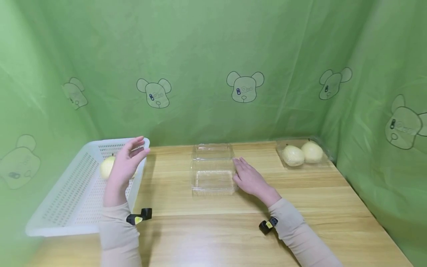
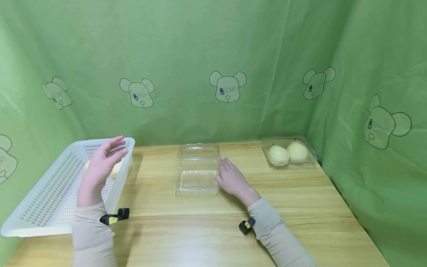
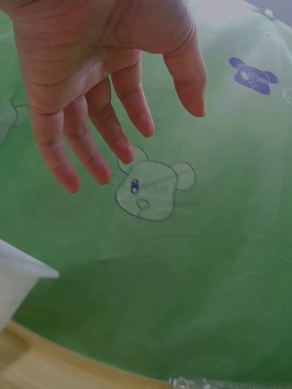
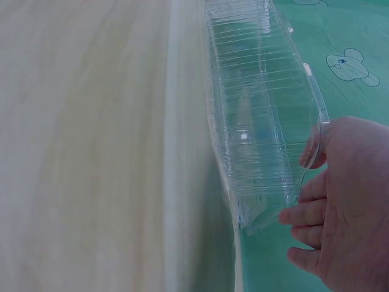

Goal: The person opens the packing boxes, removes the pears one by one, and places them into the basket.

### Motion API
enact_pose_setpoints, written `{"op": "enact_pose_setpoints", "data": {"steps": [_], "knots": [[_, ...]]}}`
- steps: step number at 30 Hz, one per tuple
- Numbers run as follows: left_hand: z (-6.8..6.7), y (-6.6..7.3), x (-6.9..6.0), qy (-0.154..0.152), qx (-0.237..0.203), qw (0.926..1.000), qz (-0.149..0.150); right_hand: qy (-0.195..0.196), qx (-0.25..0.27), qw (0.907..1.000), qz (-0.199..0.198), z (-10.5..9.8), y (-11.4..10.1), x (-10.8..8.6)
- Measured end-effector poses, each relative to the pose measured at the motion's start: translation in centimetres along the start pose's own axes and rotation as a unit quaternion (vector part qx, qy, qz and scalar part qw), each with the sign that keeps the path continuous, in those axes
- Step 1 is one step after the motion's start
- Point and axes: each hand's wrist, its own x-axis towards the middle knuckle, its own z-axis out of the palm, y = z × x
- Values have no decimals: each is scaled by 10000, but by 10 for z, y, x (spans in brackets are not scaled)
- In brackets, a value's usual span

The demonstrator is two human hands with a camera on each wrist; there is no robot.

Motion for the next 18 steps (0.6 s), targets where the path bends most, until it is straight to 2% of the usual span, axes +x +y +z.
{"op": "enact_pose_setpoints", "data": {"steps": [9,18], "knots": [[27,-13,11,-415,131,9989,148,23,40,10000,4,-1,-1,-1],[61,-26,15,-864,618,9943,43,34,40,10000,21,0,1,-1]]}}
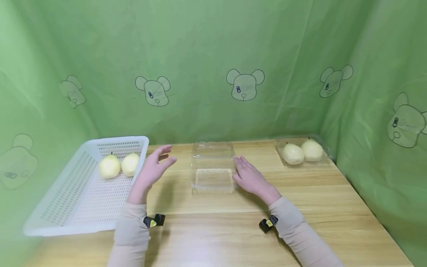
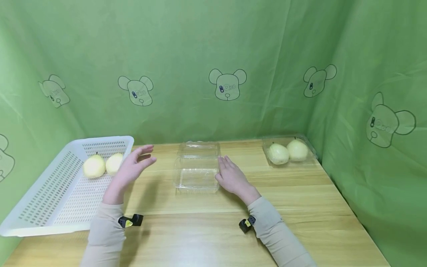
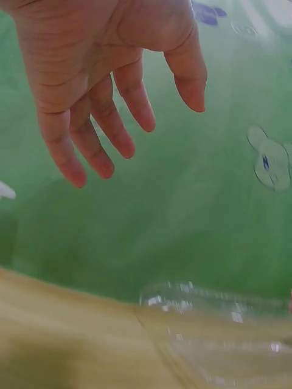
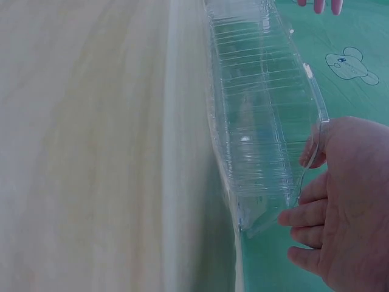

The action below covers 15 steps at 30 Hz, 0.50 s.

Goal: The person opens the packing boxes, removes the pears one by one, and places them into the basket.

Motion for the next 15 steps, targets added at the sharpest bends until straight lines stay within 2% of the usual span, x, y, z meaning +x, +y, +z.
{"op": "enact_pose_setpoints", "data": {"steps": [7,15], "knots": [[25,-11,4,-341,447,9984,-51,52,54,10000,37,-1,-2,0],[49,-24,1,-888,801,9926,210,38,74,9999,63,-2,-3,-1]]}}
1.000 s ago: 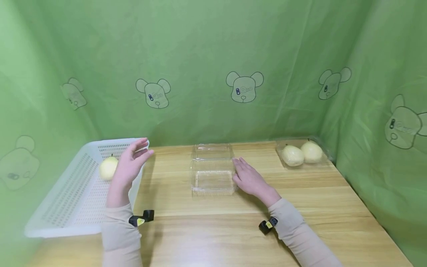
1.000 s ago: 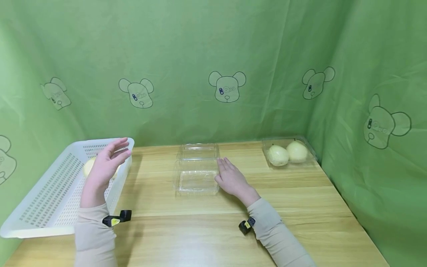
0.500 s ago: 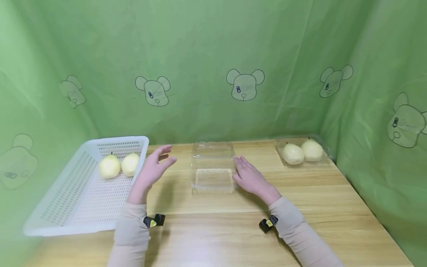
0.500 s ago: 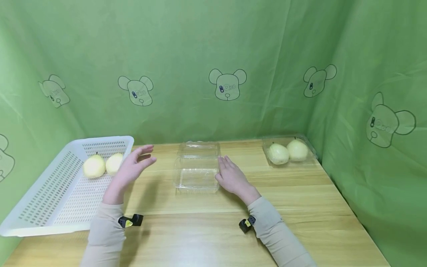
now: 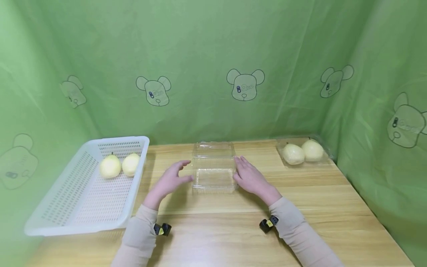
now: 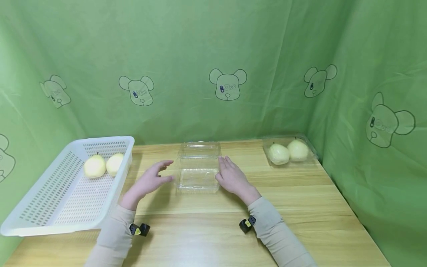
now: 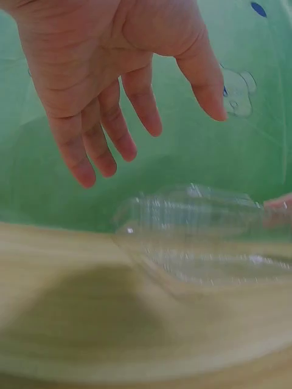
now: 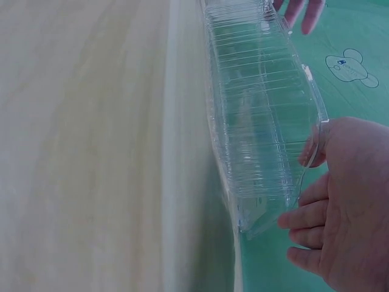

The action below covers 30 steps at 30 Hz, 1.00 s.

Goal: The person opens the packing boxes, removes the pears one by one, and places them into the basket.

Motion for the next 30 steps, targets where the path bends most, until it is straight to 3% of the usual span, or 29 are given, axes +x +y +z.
{"op": "enact_pose_setpoints", "data": {"steps": [5,17,30], "knots": [[13,-4,-4,-329,-16,9993,-178,54,32,10000,53,0,0,0],[25,-10,-15,-684,711,9950,-146,101,123,9997,165,0,-5,0],[20,-17,-31,-523,729,9953,-371,-276,127,9995,11,4,-21,4]]}}
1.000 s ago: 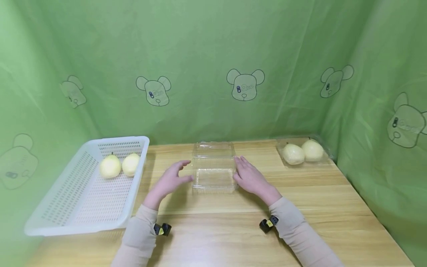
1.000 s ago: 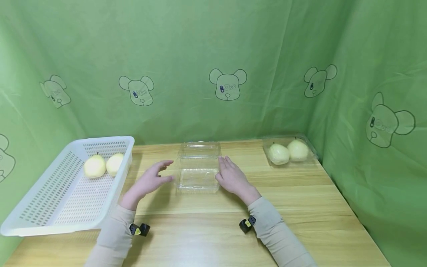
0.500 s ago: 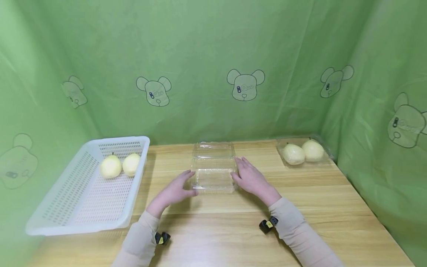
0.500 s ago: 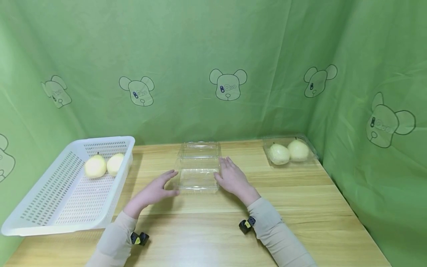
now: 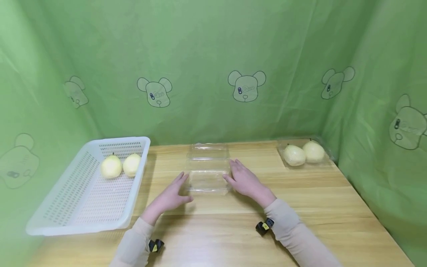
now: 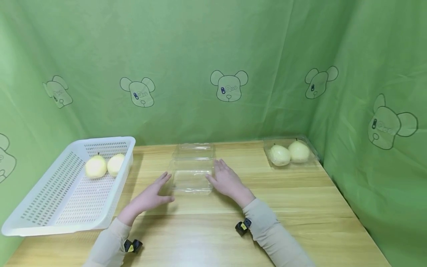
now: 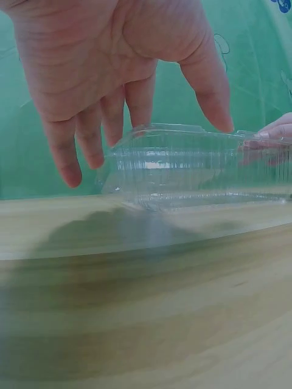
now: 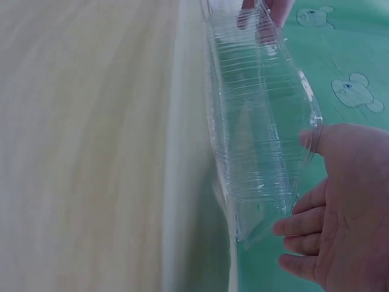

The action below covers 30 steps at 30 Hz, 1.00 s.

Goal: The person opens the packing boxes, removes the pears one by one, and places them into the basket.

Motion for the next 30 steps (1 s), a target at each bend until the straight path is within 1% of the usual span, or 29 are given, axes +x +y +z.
{"op": "enact_pose_setpoints", "data": {"steps": [8,16,23,26,30], "knots": [[-6,-9,-8,204,32,9996,-191,-76,-57,9998,-198,6,-17,9],[-12,-15,-15,330,-3,9990,-295,-124,-92,9996,-216,18,-27,19],[-20,-20,-20,459,-13,9980,-430,-170,-77,9995,-249,21,-42,28],[-23,-22,-21,541,44,9974,-479,-218,-109,9993,-269,23,-49,32],[-26,-25,-22,647,216,9956,-639,-305,-212,9988,-317,26,-57,38]]}}
